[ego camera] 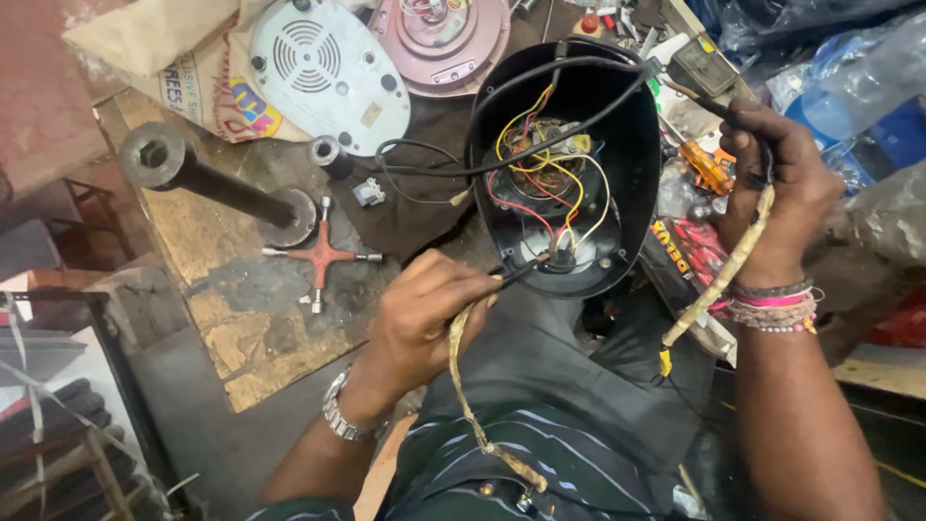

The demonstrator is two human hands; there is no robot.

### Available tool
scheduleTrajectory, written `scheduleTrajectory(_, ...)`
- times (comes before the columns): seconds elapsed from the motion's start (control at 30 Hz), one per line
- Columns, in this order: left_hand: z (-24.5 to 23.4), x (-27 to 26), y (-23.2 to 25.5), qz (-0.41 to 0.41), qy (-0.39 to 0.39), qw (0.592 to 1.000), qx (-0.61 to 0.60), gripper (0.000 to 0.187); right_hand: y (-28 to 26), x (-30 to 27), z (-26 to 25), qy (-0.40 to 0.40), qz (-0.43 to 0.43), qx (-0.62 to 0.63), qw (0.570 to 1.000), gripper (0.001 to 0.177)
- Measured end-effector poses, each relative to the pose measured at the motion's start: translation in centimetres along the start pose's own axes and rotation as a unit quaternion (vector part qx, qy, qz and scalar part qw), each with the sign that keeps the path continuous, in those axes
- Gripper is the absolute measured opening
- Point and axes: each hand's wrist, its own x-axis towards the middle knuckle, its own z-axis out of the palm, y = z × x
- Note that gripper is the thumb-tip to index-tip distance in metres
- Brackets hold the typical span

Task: The person is seated on the floor in a workshop, repairing a small electric motor. They use a soldering iron to work on the internal wiring and components of the motor, which is held in their lap.

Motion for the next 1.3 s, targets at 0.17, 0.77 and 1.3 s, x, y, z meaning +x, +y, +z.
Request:
scheduleTrajectory(0.17, -0.2, 0.5, 0.0, -0.007, 0.000, 1.000, -0.003, 0.020, 0.4, -0.6, -0.2, -0.017, 0.030, -0.017, 0.999, 0.008)
scheduleTrajectory(0.77, -1.5, 0.0, -0.7, 0.009, 0.033, 0.998, -0.047, 0.026, 0.6, -0.9, -3.4, 0.021, 0.104, 0.048, 0.993, 0.011)
scheduleTrajectory(1.3, -1.3, -0.1, -3.3, 0.032, 0.001, 0.993, -0.113, 0.025, 2.4, -1.8, -6.9, -0.038, 0.153, 0.010, 0.987, 0.033)
